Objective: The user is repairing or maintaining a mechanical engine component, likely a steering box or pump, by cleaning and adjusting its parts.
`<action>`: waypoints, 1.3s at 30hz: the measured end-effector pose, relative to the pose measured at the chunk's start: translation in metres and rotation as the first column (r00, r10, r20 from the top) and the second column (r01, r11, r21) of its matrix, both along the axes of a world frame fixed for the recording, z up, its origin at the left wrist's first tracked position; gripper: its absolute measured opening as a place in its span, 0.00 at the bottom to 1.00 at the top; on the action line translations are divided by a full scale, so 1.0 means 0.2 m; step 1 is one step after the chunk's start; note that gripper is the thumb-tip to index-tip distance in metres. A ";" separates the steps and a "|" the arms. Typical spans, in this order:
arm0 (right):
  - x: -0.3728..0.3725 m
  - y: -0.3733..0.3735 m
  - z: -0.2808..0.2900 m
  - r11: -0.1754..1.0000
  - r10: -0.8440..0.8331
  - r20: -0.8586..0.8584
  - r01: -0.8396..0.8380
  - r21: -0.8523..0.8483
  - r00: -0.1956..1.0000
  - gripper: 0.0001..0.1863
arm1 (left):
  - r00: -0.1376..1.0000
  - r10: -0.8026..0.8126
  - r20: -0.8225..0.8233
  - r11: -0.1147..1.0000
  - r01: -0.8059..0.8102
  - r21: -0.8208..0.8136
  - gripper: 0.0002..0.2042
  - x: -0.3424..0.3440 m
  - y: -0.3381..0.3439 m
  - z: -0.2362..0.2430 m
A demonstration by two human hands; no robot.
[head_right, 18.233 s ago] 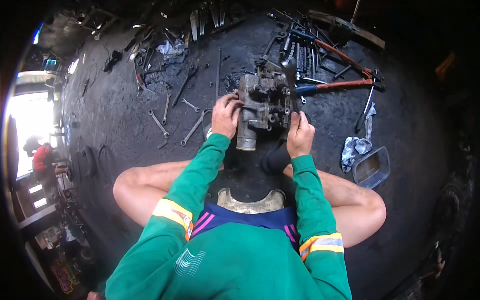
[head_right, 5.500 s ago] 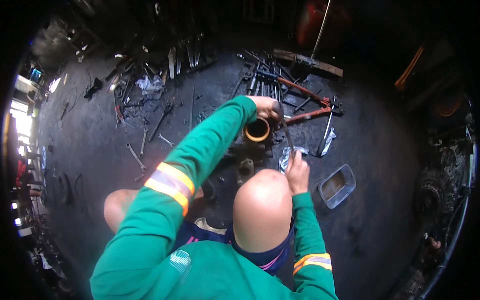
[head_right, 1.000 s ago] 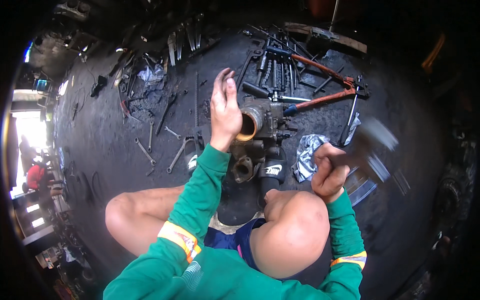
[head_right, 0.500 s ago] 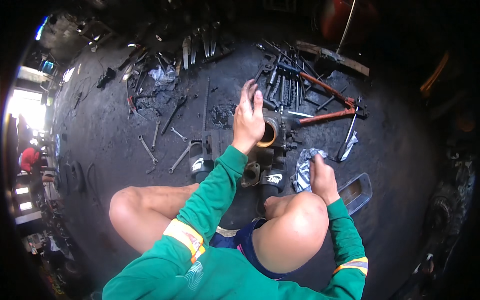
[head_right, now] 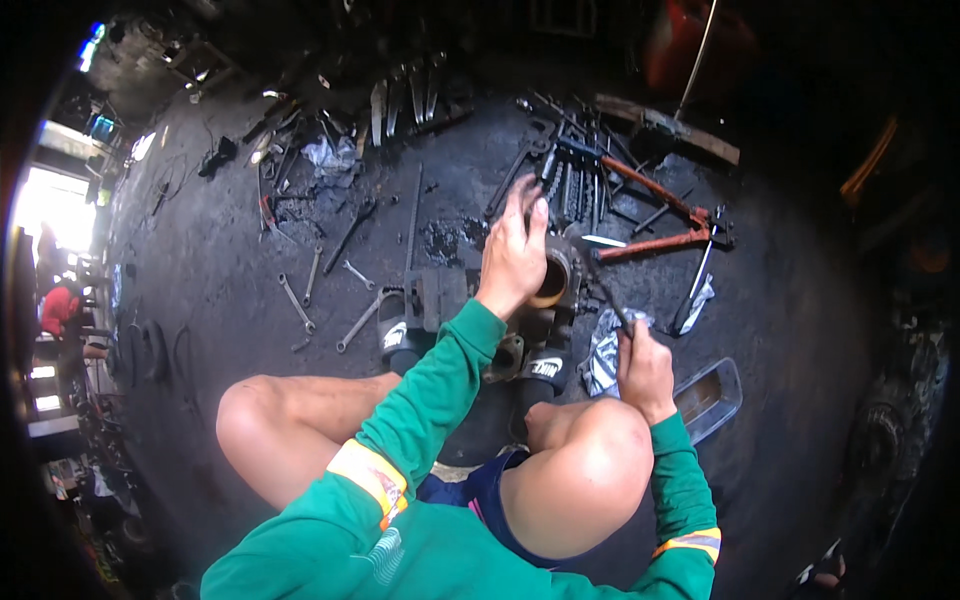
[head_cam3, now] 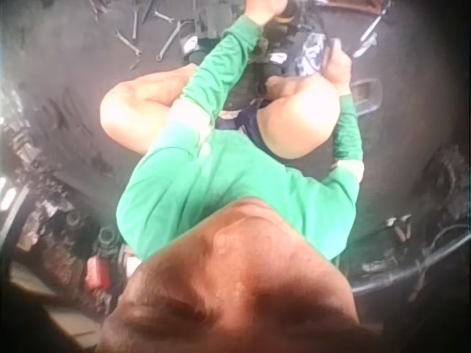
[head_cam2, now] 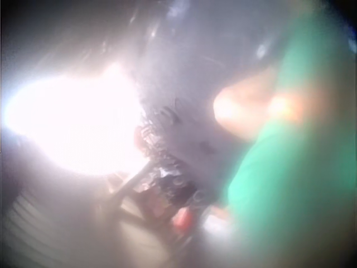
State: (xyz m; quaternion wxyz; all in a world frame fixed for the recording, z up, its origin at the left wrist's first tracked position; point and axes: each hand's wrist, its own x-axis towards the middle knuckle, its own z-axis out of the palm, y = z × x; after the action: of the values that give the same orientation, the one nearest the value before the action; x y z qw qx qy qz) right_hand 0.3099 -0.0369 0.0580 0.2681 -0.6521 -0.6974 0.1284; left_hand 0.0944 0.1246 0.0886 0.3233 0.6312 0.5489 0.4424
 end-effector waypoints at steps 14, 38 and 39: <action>-0.01 -0.03 -0.05 0.967 0.097 -0.479 0.031 0.253 0.873 0.02 | 1.000 0.001 0.021 0.999 0.000 -0.048 0.24 0.02 0.00 0.00; -0.02 -0.39 -1.10 0.805 -0.547 -0.052 0.509 -0.305 0.835 0.17 | 0.737 -0.454 0.501 0.878 0.467 0.108 0.34 -0.09 -0.16 -0.03; -0.05 -0.32 -1.13 0.776 -0.541 0.012 0.504 -0.378 0.841 0.17 | 0.740 -0.409 0.533 0.889 0.455 0.050 0.36 -0.09 -0.15 -0.03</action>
State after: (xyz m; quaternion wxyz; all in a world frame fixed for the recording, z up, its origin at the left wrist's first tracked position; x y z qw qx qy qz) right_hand 0.2997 -0.1014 -0.1673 0.2001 -0.8512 -0.4383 0.2084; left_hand 0.0754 0.0950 0.0821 0.5816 0.5801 0.2943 0.4885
